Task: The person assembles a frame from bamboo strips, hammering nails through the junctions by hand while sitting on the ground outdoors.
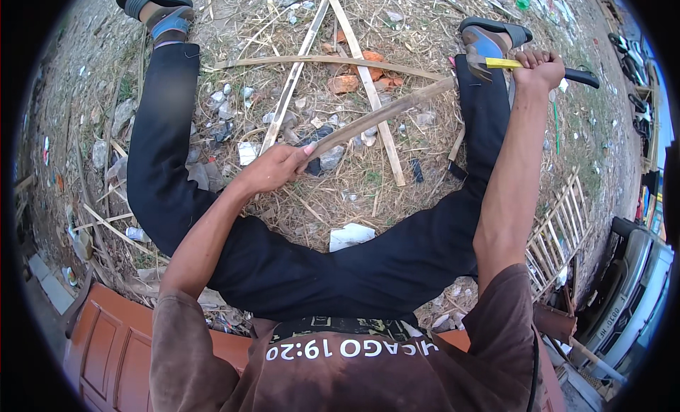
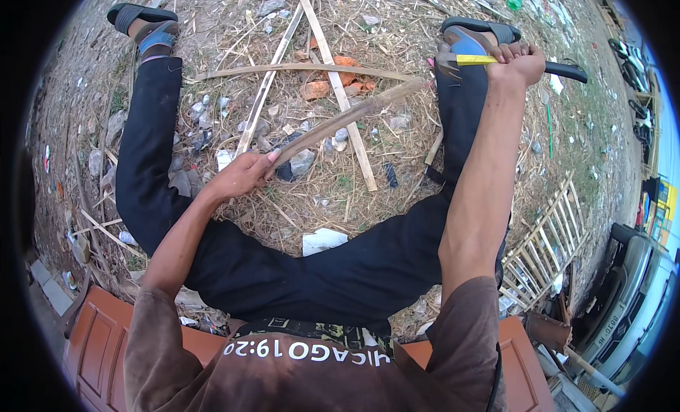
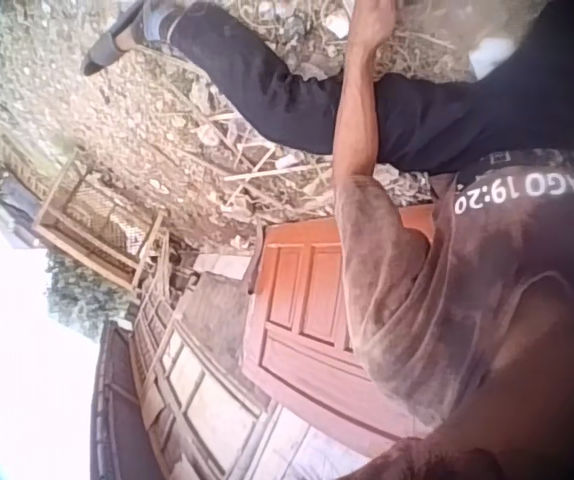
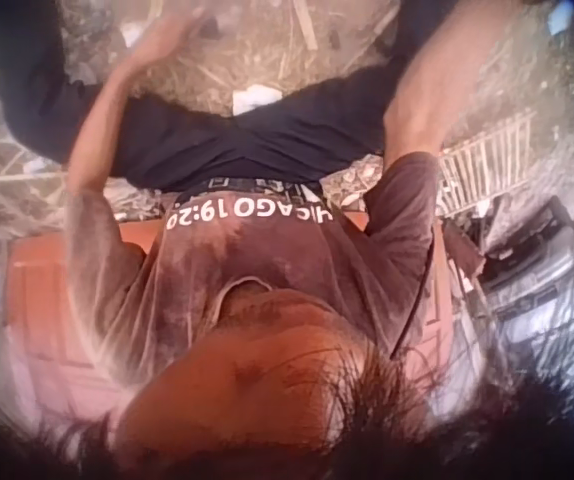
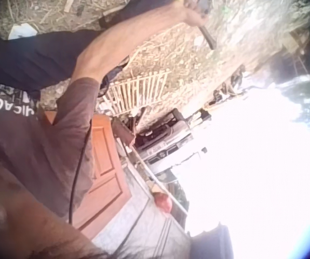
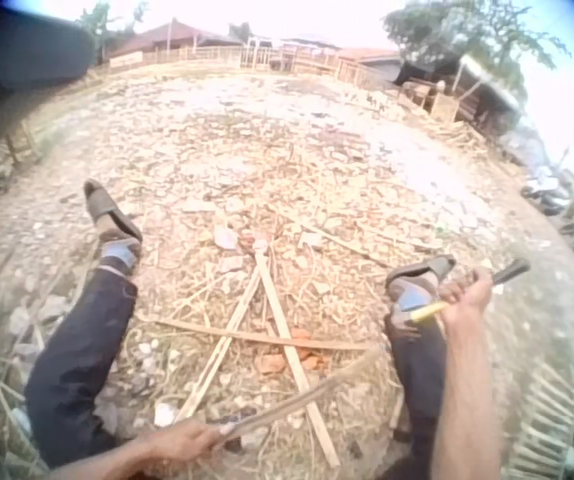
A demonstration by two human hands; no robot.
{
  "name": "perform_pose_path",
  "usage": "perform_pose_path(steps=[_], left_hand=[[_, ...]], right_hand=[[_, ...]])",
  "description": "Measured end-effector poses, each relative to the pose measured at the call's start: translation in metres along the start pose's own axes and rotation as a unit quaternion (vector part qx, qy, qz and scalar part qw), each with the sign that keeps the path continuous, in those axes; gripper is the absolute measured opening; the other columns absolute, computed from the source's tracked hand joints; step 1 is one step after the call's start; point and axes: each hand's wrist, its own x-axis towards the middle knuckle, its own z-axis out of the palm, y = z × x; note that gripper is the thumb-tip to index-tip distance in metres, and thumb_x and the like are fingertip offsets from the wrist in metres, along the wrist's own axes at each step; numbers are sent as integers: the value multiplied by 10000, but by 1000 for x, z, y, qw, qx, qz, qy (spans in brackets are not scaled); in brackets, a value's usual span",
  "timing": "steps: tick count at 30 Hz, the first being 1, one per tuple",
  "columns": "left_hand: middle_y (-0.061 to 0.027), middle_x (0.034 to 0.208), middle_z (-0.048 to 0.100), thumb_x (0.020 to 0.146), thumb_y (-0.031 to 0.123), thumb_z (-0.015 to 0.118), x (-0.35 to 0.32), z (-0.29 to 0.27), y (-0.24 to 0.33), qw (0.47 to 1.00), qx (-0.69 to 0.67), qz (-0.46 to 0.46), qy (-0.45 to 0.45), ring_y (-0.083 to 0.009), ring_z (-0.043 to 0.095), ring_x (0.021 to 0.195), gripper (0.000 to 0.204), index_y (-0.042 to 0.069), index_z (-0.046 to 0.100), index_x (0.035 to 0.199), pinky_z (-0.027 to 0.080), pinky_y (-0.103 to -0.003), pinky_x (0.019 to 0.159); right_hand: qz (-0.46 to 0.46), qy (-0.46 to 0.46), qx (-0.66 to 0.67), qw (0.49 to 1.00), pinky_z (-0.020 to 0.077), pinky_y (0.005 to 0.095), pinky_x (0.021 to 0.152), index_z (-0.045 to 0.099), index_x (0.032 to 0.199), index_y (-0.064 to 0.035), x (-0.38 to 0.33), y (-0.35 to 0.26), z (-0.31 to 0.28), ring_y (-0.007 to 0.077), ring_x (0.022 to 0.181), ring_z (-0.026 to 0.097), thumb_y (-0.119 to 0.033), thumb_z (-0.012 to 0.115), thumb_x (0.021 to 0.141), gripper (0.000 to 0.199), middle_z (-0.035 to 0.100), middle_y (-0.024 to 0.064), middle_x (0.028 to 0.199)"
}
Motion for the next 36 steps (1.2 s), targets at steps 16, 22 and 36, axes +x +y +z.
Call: perform_pose_path(steps=[16,22,36], left_hand=[[33,713,490,1058,330,480,-28,-180,92,857,-112,216,455,-55,406,521,280,66,562,1009,334,-242,477],[27,762,496,1048,344,519,-81,-266,152,794,181,225,534,-29,386,533,273,75,566,1063,302,-224,472],[-161,817,651,964,293,636,-297,-279,-167,737,229,-239,589,-256,646,591,373,37,523,1211,490,-404,514]], right_hand=[[59,-172,-313,932,220,215,414,530,866,-91,-25,-50,38,32,439,239,-255,610,966,209,286,-82,580],[0,-265,-753,602,431,331,548,600,1015,-54,18,24,-10,153,559,503,-323,690,878,316,538,31,669],[-97,-218,-878,416,517,497,933,659,1207,-53,25,62,-91,399,1061,659,-229,737,831,422,686,238,1120]])
